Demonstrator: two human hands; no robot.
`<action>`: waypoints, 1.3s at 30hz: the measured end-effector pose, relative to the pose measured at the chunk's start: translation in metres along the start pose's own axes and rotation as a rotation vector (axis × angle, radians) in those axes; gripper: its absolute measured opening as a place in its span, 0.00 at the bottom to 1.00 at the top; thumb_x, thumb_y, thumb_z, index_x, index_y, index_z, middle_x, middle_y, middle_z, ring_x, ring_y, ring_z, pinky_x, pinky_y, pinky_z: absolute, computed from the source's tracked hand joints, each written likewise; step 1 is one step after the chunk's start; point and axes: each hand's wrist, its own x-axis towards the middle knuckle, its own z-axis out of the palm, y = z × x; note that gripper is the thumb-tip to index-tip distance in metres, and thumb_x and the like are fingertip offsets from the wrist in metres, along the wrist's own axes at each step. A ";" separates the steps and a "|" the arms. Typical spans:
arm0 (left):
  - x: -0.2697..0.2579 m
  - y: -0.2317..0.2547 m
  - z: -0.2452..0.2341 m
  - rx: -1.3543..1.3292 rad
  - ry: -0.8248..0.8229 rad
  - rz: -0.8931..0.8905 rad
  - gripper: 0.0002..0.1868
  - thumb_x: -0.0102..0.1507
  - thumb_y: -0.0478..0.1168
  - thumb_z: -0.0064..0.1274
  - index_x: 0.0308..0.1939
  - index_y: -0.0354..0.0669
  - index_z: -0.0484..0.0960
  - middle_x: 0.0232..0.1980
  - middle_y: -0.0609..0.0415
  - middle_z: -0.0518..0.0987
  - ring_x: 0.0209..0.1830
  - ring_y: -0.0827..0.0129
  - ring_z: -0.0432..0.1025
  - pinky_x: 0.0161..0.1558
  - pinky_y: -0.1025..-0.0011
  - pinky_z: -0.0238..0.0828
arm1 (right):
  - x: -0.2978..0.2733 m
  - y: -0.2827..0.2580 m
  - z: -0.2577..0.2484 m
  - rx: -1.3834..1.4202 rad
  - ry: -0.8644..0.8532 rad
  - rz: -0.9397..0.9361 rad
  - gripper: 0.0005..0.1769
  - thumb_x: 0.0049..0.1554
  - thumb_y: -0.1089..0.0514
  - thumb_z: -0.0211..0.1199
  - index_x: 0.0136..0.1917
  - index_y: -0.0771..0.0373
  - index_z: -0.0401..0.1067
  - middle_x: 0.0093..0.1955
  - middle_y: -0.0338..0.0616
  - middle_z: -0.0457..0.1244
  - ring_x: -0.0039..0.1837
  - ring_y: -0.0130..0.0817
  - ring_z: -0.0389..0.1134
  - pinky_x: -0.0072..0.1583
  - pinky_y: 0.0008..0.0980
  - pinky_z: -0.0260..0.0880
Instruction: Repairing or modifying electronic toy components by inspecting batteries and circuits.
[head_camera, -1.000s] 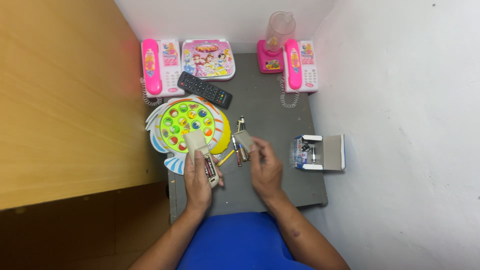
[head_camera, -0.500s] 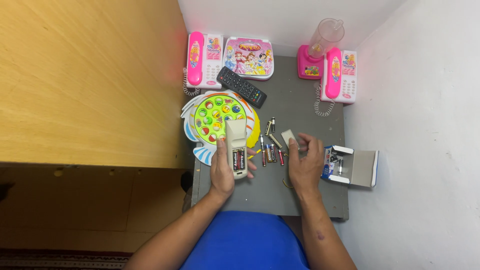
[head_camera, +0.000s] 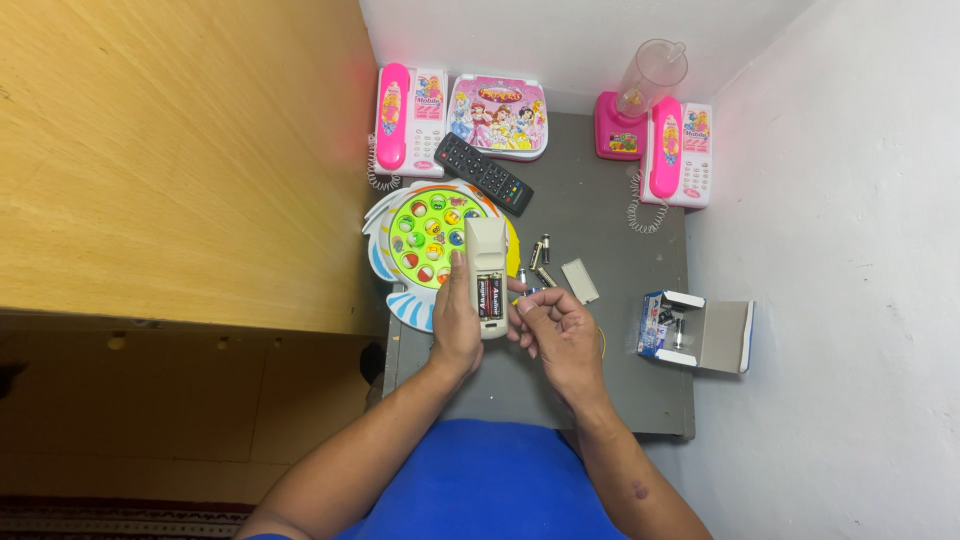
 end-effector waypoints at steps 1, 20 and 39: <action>0.000 0.001 0.000 0.000 0.001 0.001 0.40 0.74 0.63 0.20 0.53 0.29 0.76 0.38 0.39 0.82 0.22 0.66 0.77 0.20 0.71 0.76 | 0.000 0.001 0.000 0.000 -0.001 0.000 0.06 0.62 0.59 0.62 0.49 0.65 0.72 0.38 0.39 0.68 0.35 0.19 0.65 0.36 0.18 0.63; -0.007 0.002 -0.003 0.130 -0.048 0.090 0.41 0.74 0.64 0.21 0.50 0.29 0.79 0.36 0.43 0.83 0.24 0.69 0.78 0.24 0.73 0.77 | -0.006 -0.001 0.005 0.011 -0.041 0.020 0.07 0.63 0.58 0.62 0.48 0.65 0.72 0.37 0.39 0.68 0.34 0.18 0.64 0.34 0.17 0.61; -0.043 -0.006 -0.010 0.800 -0.013 0.558 0.30 0.73 0.57 0.41 0.65 0.32 0.71 0.53 0.42 0.82 0.50 0.64 0.79 0.50 0.68 0.76 | -0.009 0.033 0.016 0.620 -0.108 0.286 0.05 0.62 0.60 0.55 0.43 0.61 0.67 0.35 0.39 0.62 0.33 0.27 0.65 0.30 0.27 0.63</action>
